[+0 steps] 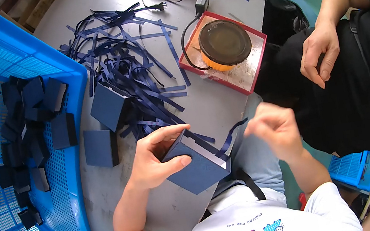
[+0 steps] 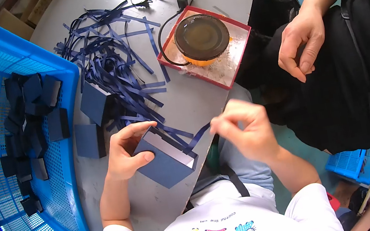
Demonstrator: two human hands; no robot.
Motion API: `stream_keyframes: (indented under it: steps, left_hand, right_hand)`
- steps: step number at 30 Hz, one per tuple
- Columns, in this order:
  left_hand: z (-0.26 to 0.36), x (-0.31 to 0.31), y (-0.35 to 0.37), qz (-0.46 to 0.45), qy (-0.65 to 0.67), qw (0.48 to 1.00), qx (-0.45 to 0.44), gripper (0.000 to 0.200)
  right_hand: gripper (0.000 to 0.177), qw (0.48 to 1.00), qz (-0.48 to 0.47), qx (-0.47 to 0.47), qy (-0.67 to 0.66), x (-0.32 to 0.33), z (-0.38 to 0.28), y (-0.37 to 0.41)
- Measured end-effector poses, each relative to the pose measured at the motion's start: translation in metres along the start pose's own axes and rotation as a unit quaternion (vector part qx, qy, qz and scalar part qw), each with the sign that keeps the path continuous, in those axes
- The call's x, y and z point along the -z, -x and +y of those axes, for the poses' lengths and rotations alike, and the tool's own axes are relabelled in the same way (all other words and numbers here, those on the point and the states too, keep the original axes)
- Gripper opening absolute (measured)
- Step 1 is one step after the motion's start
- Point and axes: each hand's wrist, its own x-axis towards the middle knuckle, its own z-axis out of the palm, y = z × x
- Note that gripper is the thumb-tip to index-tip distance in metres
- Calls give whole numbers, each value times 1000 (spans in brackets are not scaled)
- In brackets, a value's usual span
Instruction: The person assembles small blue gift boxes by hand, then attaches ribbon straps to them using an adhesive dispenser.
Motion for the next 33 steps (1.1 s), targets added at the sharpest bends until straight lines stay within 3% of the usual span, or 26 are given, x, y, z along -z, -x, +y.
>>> stream_keyframes:
  steps: [3,5,8,10,14,16,17,18,20,23,27,33]
  left_hand:
    - [-3,-4,-2,9,-9,1000,8,51]
    - [-8,-6,-2,11,-14,1000,14,51]
    - [-11,1,-1,42,-28,998,26,50]
    - [-14,9,2,63,-38,997,34,50]
    - [-21,22,9,93,-77,990,71,50]
    - [-23,23,8,102,-76,987,100,50]
    - [-24,23,7,95,-78,987,103,49]
    - [-23,19,4,95,-77,987,105,49]
    - [-18,8,-6,57,-73,991,95,48]
    - [-24,-8,-23,-7,-74,994,83,48]
    - [-28,-33,-48,-60,-112,990,60,47]
    - [-36,-47,-64,-84,-112,989,58,46]
  right_hand:
    - [14,959,-146,-200,-138,-21,20,11]
    - [17,904,-19,-302,-304,-33,21,10]
    - [19,904,71,-200,-371,-19,24,-5]
    - [20,925,138,-127,-331,-6,27,-14]
    - [21,928,187,-81,-311,8,30,-29]
    - [19,867,309,-70,-385,-4,21,-41]
    - [18,838,325,-119,-422,-3,9,-45]
    - [18,838,326,-121,-422,3,16,-45]
    - [19,875,156,-118,-444,22,37,-44]
    - [19,923,178,-135,-314,32,42,-56]
    - [20,940,216,-136,-225,40,43,-73]
    - [19,948,217,-135,-189,46,53,-88]
